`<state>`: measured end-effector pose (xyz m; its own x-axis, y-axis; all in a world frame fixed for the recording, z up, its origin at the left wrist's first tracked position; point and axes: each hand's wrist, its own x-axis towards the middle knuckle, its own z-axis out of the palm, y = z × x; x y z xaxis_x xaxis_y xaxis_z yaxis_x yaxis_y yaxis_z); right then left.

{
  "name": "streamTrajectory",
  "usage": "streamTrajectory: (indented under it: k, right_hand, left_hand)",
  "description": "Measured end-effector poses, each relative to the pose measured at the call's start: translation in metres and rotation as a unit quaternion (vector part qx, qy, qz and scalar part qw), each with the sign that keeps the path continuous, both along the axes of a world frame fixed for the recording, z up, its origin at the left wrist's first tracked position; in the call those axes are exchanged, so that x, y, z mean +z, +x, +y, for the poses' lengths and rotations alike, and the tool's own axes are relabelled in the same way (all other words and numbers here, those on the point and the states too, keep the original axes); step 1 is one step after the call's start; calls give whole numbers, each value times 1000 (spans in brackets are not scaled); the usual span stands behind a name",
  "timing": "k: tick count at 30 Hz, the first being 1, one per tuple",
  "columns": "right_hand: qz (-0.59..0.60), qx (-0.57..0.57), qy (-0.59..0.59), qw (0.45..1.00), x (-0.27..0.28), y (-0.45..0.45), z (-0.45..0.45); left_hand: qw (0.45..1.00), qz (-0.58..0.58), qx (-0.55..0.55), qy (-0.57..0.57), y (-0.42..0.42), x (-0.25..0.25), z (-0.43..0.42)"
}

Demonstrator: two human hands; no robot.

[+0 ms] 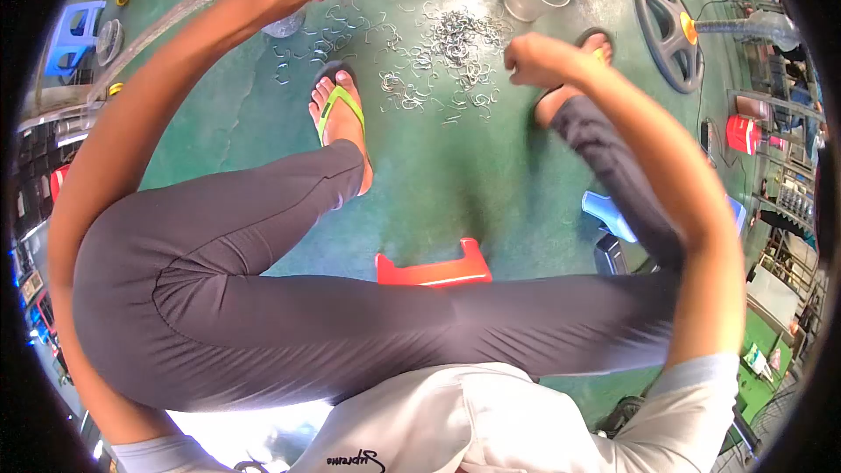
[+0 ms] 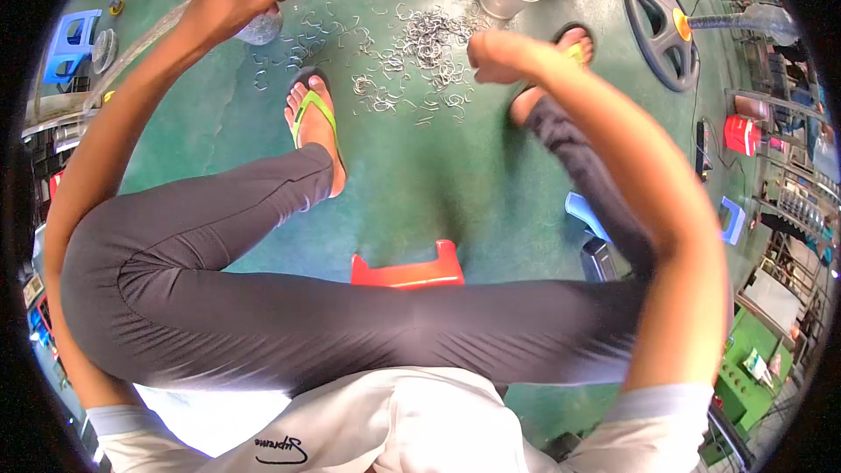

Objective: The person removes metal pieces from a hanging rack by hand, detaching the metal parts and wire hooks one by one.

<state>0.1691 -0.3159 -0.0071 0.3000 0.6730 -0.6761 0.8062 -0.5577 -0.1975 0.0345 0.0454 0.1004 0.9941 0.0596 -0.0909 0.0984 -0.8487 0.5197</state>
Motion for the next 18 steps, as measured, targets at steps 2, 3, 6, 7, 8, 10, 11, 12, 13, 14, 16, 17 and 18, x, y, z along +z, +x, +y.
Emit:
streamTrajectory:
  k: [2, 3, 6, 7, 8, 10, 11, 12, 13, 14, 16, 17, 18]
  right_hand:
    - [-20, -29, 42, 998, -99, -4, -37]
    - [-42, -34, -1, 999, -108, -16, -41]
    - [-45, -175, 118, 976, -158, -43, -70]
    - [-14, -181, 145, 973, -147, -50, -67]
    - [-43, -188, 183, 964, -148, -56, -65]
    - [-98, -203, 250, 942, -150, -67, -63]
    - [-76, -193, 257, 944, -150, -69, -63]
    - [-54, -184, 266, 945, -151, -69, -62]
    - [-33, -172, 276, 945, -149, -67, -61]
    - [-37, -143, 260, 954, -155, -67, -60]
    - [-58, -145, 233, 960, -166, -66, -58]
    - [-68, -145, 221, 962, -165, -67, -55]
    - [-85, -152, 222, 959, -160, -69, -53]
  left_hand:
    - [1000, 9, 17, -14, -8, -3, 7]
    - [998, 8, 33, -44, -15, -1, 6]
    - [994, -17, 46, -96, -34, -11, 9]
    - [993, -31, 42, -106, -35, -14, 9]
    - [985, -31, 80, -149, -36, -14, 2]
    - [986, -9, 85, -143, -27, -9, 0]
    - [986, -1, 86, -140, -22, -7, -1]
    - [986, 2, 86, -142, -19, -9, -4]
    - [986, 3, 87, -143, -16, -10, -8]
    - [986, 3, 91, -142, -15, -10, -10]
    - [984, -3, 83, -155, -13, -12, -15]
    - [984, -6, 80, -160, -13, -13, -17]
    - [990, -17, 67, -125, -13, -14, -17]
